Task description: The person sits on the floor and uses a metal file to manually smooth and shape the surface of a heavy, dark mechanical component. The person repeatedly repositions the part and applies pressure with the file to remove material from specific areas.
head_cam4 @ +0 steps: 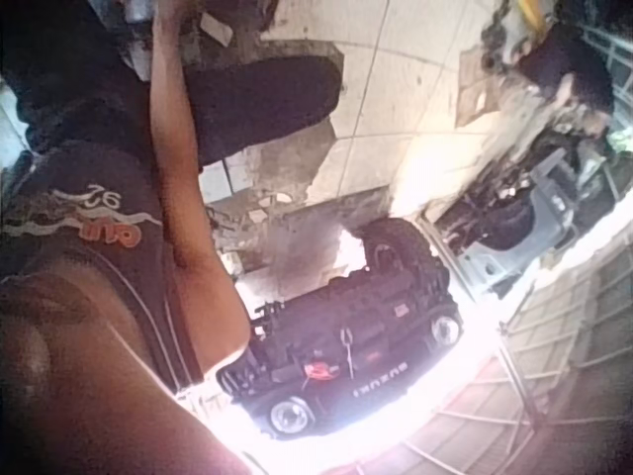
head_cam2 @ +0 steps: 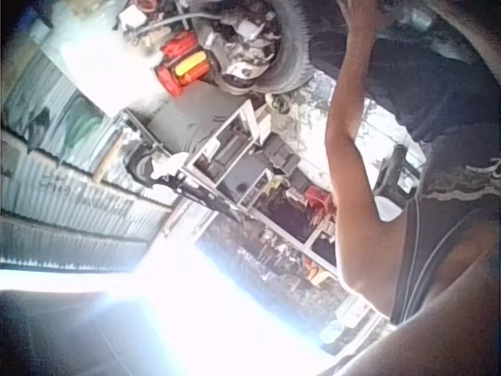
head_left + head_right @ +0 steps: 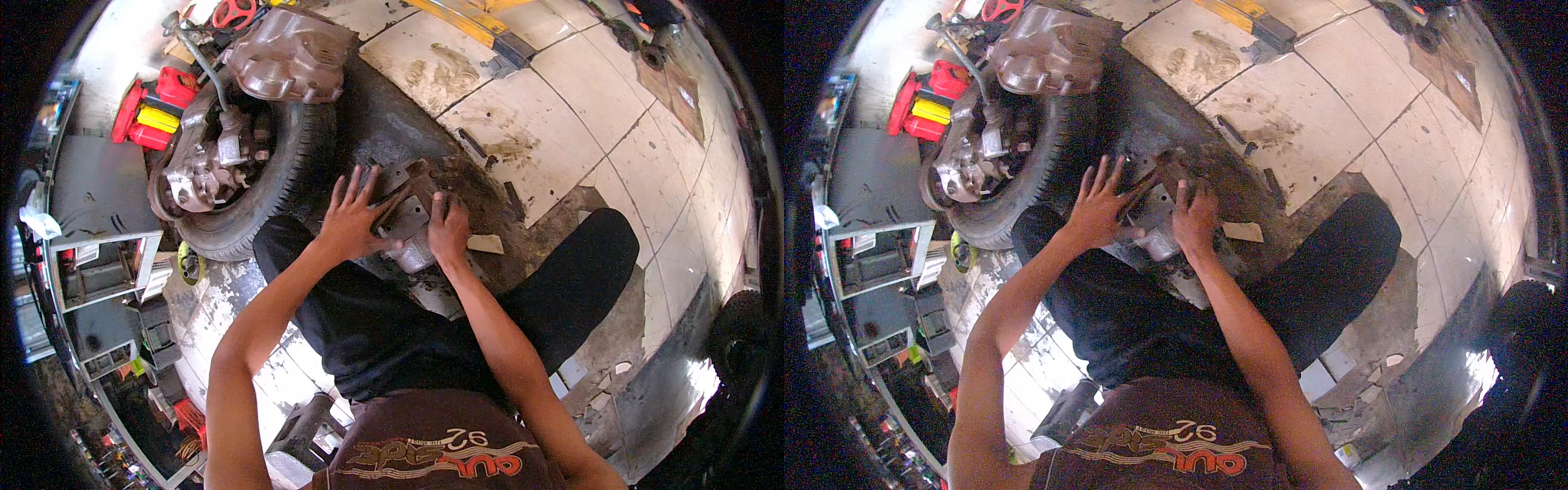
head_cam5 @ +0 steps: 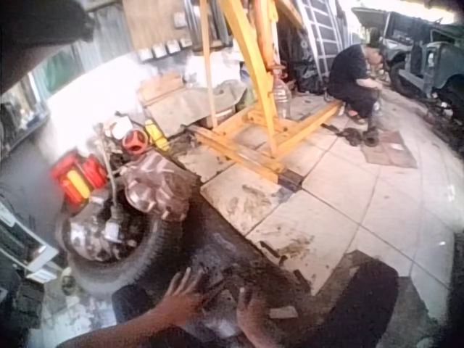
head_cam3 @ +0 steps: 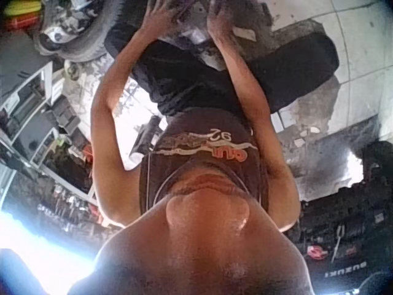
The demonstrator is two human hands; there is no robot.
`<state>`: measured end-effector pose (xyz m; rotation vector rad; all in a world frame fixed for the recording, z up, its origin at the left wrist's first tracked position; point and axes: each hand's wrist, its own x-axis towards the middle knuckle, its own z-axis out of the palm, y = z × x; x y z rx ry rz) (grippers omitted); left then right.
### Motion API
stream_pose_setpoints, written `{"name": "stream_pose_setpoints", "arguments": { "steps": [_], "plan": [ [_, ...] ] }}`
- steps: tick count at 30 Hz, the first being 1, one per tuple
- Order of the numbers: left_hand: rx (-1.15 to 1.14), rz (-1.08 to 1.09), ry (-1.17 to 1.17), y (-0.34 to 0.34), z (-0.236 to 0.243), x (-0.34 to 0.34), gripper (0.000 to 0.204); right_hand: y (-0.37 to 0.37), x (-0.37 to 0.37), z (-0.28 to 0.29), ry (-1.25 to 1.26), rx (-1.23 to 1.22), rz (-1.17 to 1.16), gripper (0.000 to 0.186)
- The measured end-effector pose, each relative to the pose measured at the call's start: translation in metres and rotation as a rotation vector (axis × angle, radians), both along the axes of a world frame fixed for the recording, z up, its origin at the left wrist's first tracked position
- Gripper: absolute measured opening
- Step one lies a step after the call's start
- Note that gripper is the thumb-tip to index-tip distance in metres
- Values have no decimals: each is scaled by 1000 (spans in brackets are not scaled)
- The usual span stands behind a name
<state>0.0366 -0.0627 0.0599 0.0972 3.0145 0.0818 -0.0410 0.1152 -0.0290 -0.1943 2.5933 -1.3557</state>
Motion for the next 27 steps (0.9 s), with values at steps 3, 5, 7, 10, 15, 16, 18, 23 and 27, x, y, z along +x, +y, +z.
{"name": "stream_pose_setpoints", "arguments": {
  "steps": [3,5,7,10,15,16,18,23,27],
  "plan": [
    [-14,1,-19,-15,0,22,84,-4,5,0,105,-11,-46,58],
    [-19,-2,-24,-18,-1,25,81,-3,6,6,84,-49,-29,56],
    [-32,-11,-24,-18,0,20,77,-3,5,13,23,-46,-10,58],
    [46,-49,53,-24,-7,21,70,-1,6,19,-89,-34,2,63],
    [296,125,48,-26,-19,32,42,6,-1,2,-33,-125,-117,61],
    [351,186,69,-31,-18,38,39,11,-5,0,-83,-122,-165,63],
    [425,349,141,-33,-8,43,34,16,-13,14,-183,-117,-248,66],
    [779,570,287,-32,31,12,32,18,-54,45,-299,-367,-54,55],
    [927,492,360,-27,38,-18,35,-19,-66,114,-423,-385,200,49]
  ]
}}
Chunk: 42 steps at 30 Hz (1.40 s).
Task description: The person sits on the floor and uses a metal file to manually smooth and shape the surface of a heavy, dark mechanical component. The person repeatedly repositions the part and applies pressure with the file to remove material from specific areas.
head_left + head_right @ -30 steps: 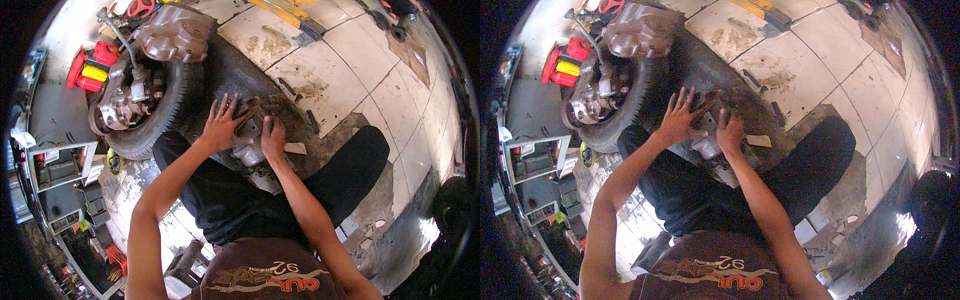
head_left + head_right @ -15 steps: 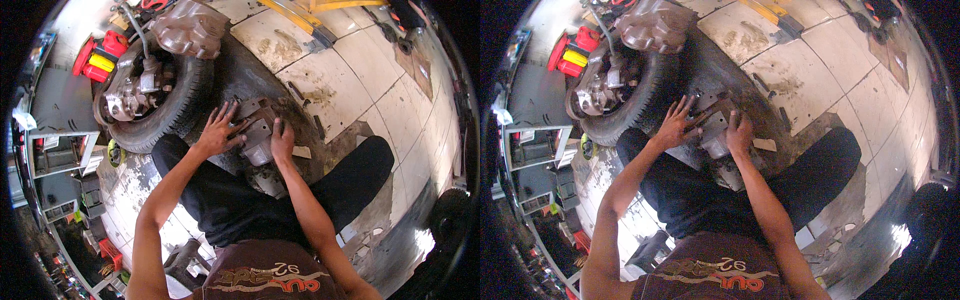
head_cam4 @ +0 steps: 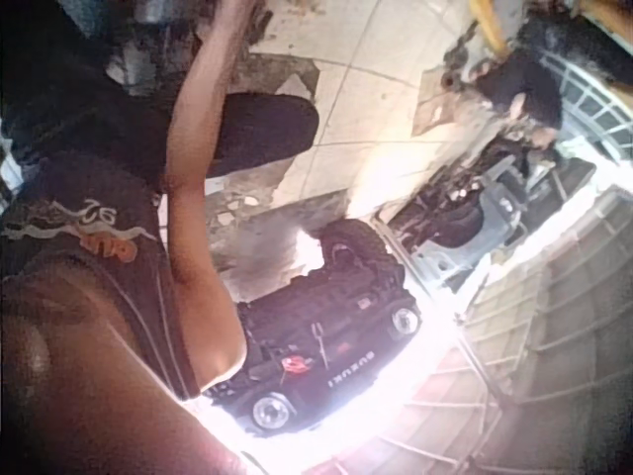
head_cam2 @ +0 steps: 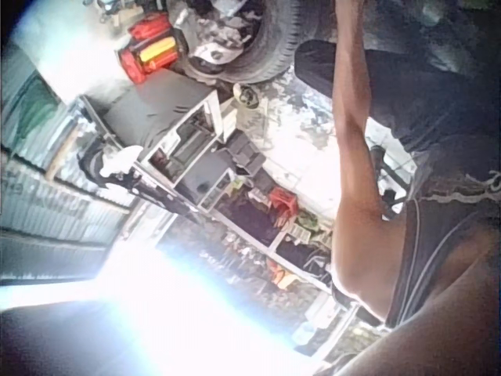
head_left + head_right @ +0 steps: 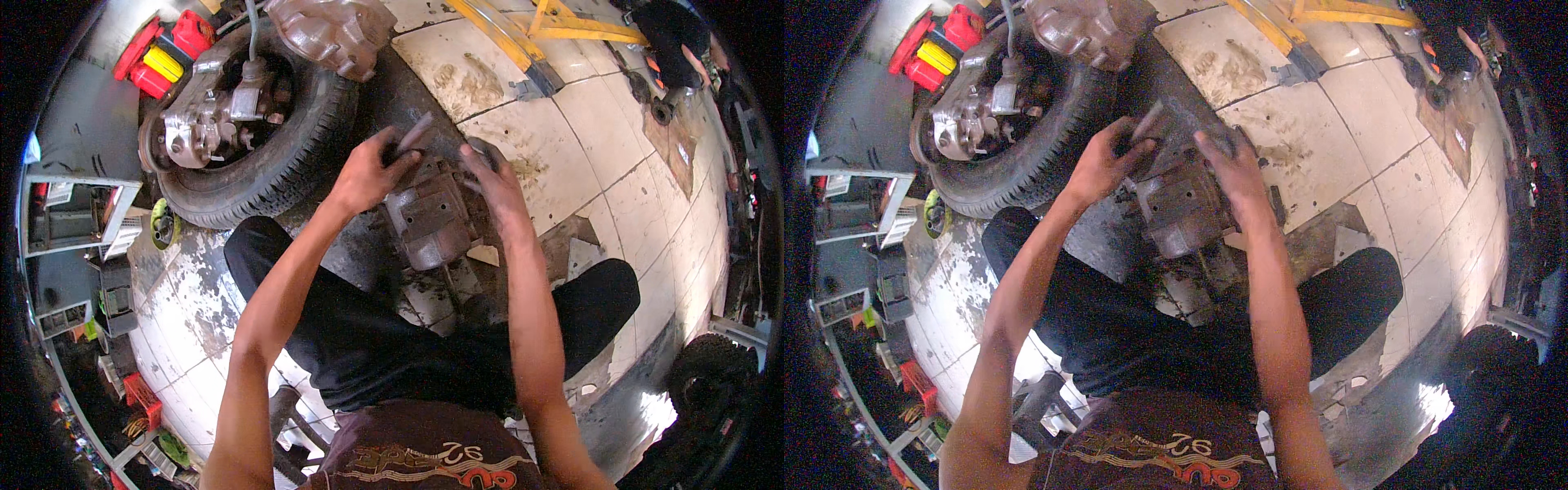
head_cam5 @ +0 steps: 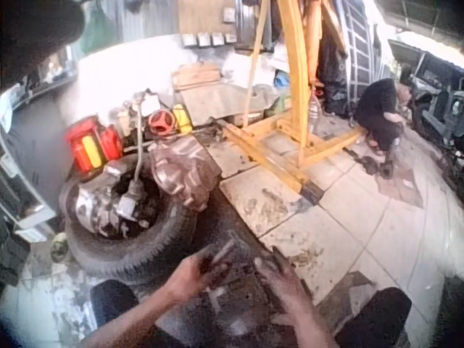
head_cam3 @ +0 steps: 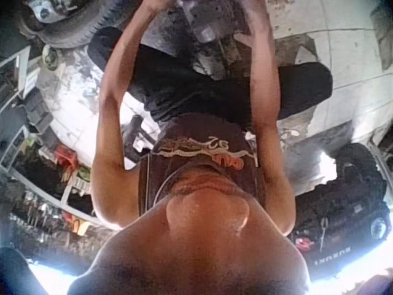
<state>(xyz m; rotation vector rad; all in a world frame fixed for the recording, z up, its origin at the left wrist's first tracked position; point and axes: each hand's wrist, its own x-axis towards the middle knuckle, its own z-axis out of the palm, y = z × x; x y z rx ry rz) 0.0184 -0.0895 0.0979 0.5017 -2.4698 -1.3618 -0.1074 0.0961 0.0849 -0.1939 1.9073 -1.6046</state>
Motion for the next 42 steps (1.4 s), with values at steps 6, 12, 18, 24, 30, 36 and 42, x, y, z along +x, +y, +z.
{"name": "stream_pose_setpoints", "arguments": {
  "steps": [6,12,18,24,30,36,42],
  "plan": [
    [137,-177,-182,-7,-6,-14,42,-19,-27,3,-148,-78,320,43],
    [93,-34,-38,-39,-39,2,41,-13,-44,-3,464,221,116,35],
    [34,212,-91,-91,-30,18,40,-5,-2,-50,680,534,184,41],
    [-214,397,-259,-125,-60,44,49,-33,76,-46,901,752,398,53],
    [-633,555,-459,-138,-111,49,73,-57,85,-38,976,893,333,55],
    [-737,614,-522,-135,-130,39,89,-53,108,-42,1105,905,427,55],
    [-785,659,-498,-136,-133,33,86,-71,97,-36,1003,888,288,71]
  ]
}}
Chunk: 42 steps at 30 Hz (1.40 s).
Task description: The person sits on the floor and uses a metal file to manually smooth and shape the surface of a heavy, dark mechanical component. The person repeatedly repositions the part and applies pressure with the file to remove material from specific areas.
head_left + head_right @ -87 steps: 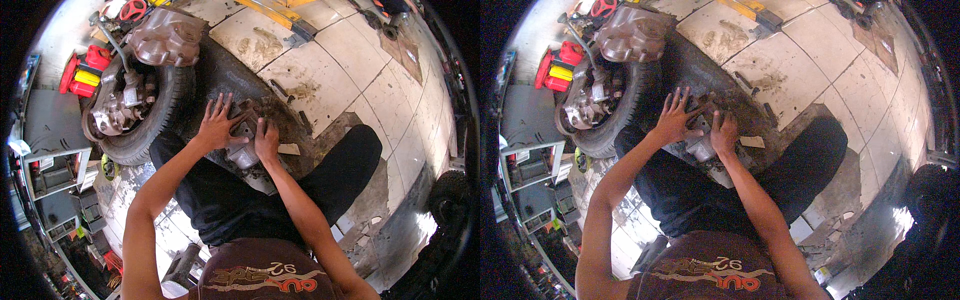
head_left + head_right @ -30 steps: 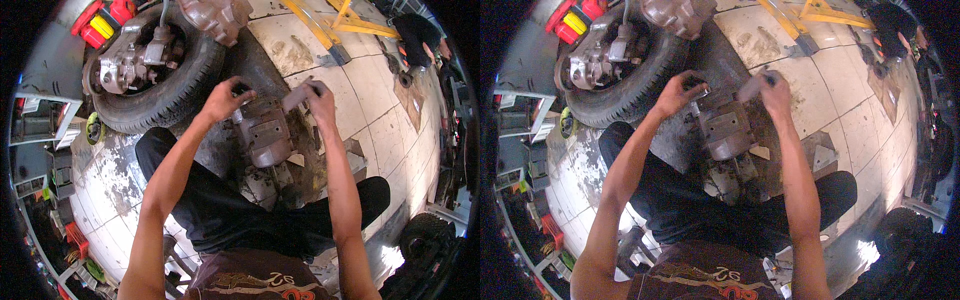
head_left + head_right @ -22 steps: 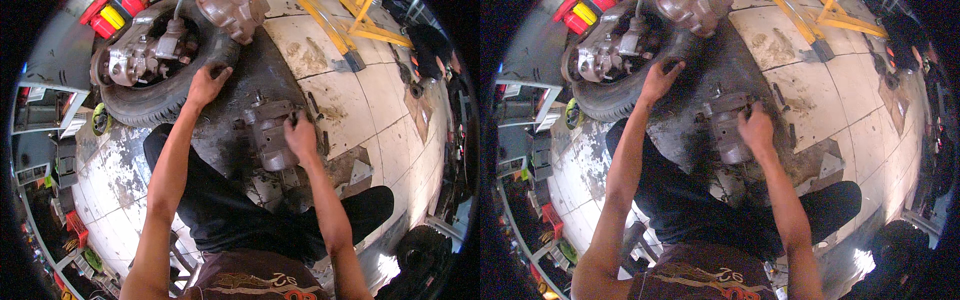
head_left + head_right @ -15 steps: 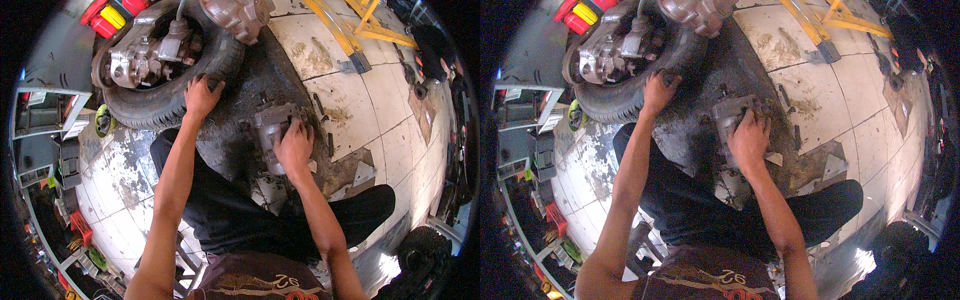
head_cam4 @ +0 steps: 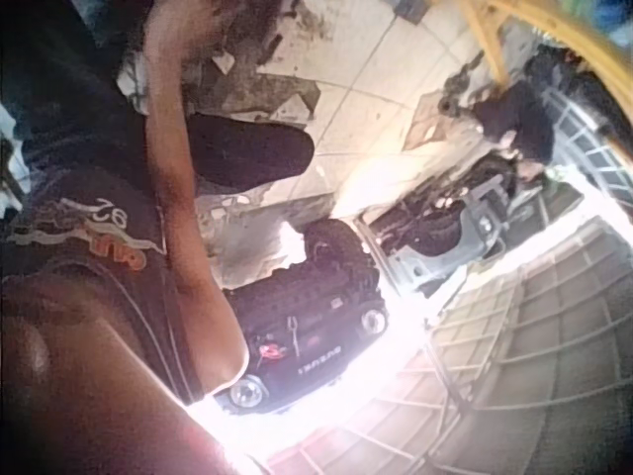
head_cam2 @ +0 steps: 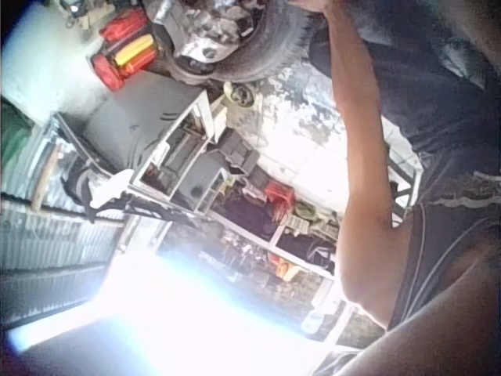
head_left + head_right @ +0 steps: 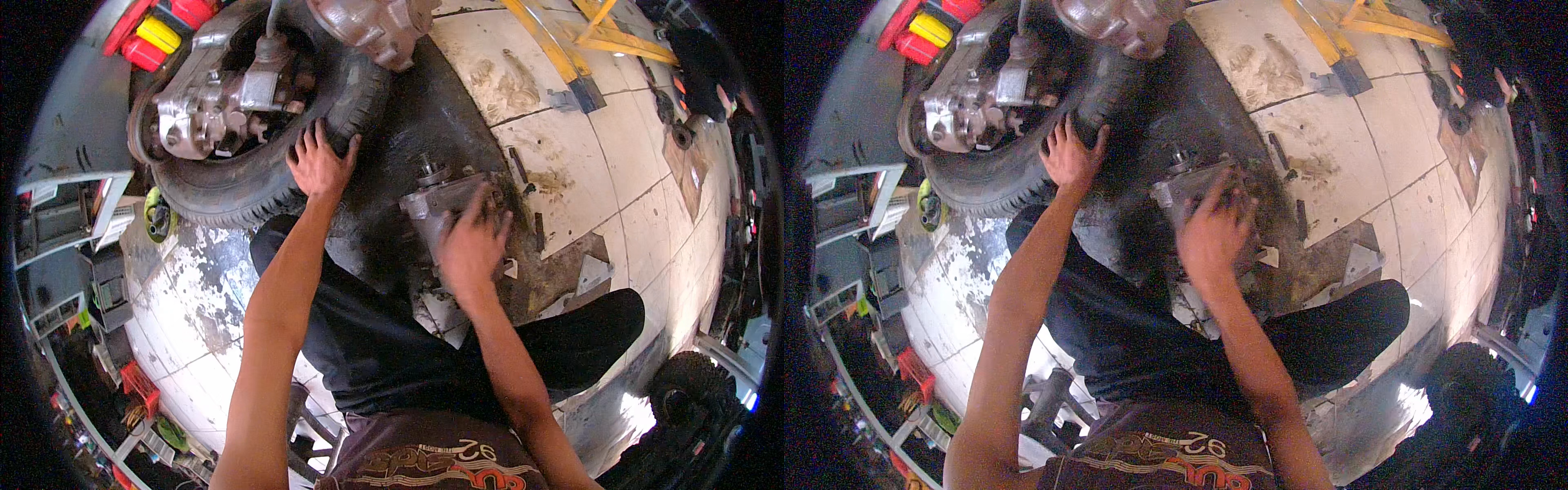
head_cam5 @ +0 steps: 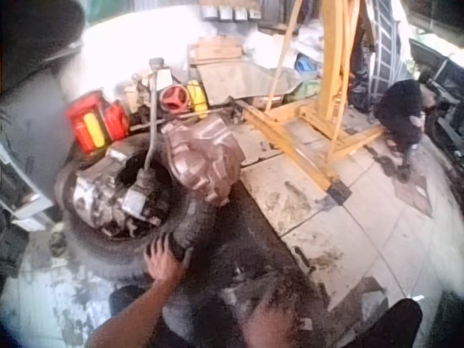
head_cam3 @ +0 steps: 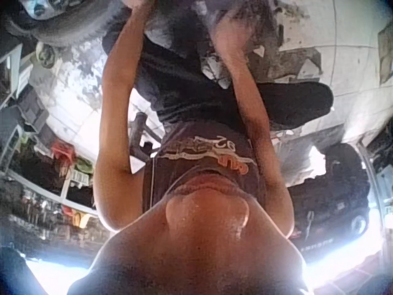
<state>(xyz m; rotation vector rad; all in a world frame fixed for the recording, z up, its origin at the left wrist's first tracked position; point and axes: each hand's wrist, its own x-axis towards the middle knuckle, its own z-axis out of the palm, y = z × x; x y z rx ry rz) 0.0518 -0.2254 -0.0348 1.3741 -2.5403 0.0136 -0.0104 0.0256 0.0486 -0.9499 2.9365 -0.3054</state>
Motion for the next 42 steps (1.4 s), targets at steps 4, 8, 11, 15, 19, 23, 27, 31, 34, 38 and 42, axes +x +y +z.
{"name": "stream_pose_setpoints", "arguments": {
  "steps": [4,8,11,15,19,23,27,31,34,38,42],
  "plan": [
    [-19,4,-12,2,-6,0,84,-5,25,2,-81,311,141,77],
    [1,34,-40,2,-3,-1,83,-2,1,5,4,39,20,87],
    [-2,36,-54,3,-2,-4,83,-11,-2,1,-55,105,-26,91],
    [8,33,-40,3,-3,-1,83,-8,19,8,10,240,112,95],
    [34,21,-8,4,4,-5,81,0,-12,-13,20,97,-9,92],
    [-176,-20,78,14,-5,-2,73,-4,2,-10,-4,229,-5,87],
    [308,-338,339,43,19,-30,63,-2,22,1,36,151,49,80],
    [1152,-579,330,91,35,-64,55,2,4,-24,68,43,-108,73],
    [1329,-677,196,109,59,-76,55,-3,8,-20,33,216,-60,67],
    [1322,-877,88,108,47,-99,55,0,21,-9,-57,94,-113,68],
    [1246,-963,-33,113,48,-122,57,2,22,-23,-36,42,-205,76]
  ]
}}
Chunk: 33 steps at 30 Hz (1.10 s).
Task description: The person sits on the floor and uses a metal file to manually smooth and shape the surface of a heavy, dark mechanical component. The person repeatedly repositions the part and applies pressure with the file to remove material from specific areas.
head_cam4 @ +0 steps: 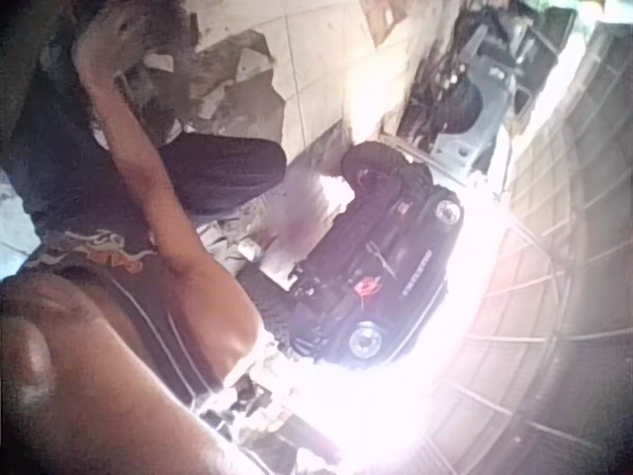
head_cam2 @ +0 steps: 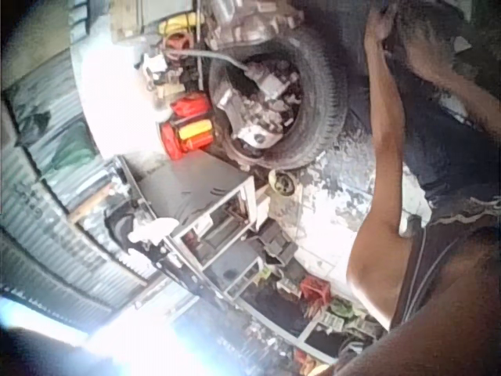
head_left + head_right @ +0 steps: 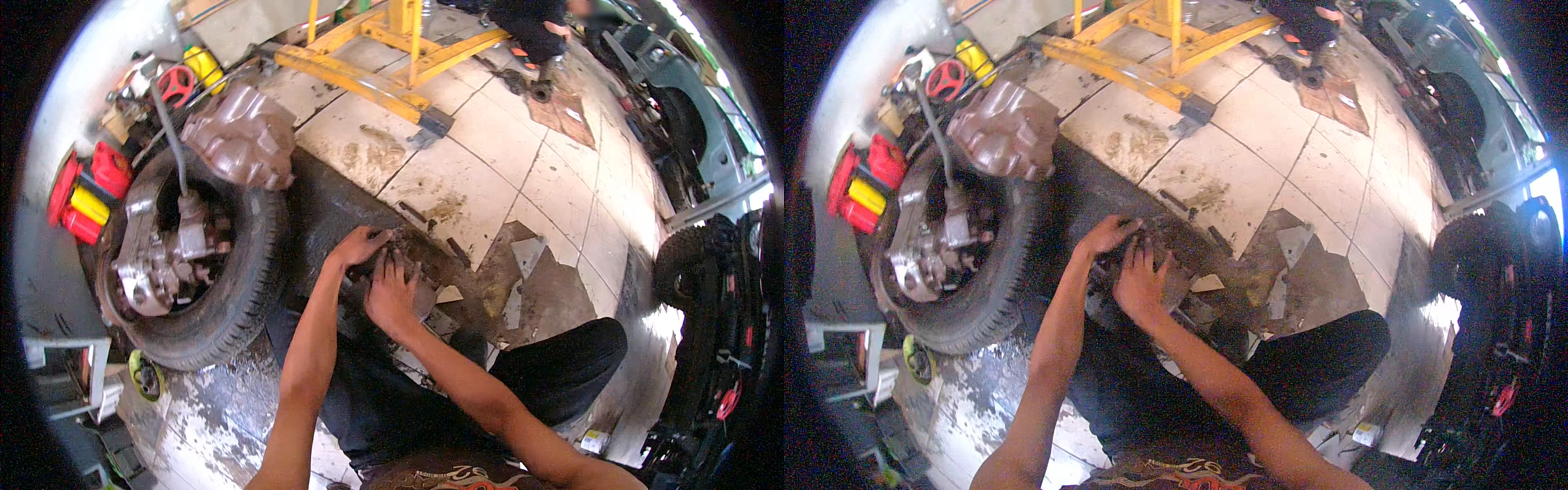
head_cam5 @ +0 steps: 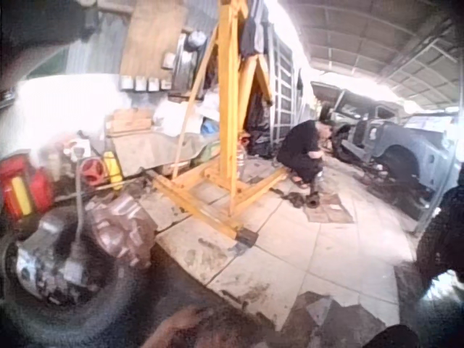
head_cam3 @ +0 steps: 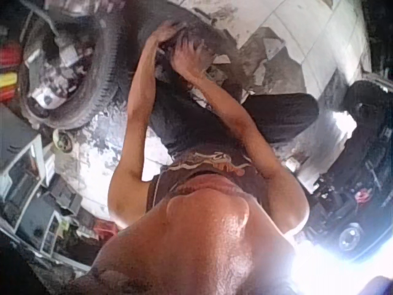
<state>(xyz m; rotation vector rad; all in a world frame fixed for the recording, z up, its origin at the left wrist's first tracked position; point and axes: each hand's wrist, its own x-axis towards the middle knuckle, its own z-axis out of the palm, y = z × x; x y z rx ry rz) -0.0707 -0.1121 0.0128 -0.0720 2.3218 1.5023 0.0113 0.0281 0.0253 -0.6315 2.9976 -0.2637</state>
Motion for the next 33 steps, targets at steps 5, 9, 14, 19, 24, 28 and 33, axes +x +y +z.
{"name": "stream_pose_setpoints", "arguments": {
  "steps": [5,9,14,19,24,28,33],
  "plan": [
    [-141,78,4,12,-10,-5,55,15,15,15,1,24,103,93],
    [-329,157,82,20,4,7,51,20,22,16,-7,14,64,96],
    [-356,157,186,18,1,14,46,31,18,-1,-40,-122,115,88],
    [-194,244,161,19,-20,7,41,41,17,-21,134,-294,190,76],
    [-26,392,67,7,-38,9,40,48,6,-24,140,-282,329,75],
    [254,760,-76,12,-39,34,32,76,-34,-31,136,-299,656,70],
    [467,1014,-27,35,-22,68,36,98,-101,-12,161,-202,1057,63]
  ]
}}
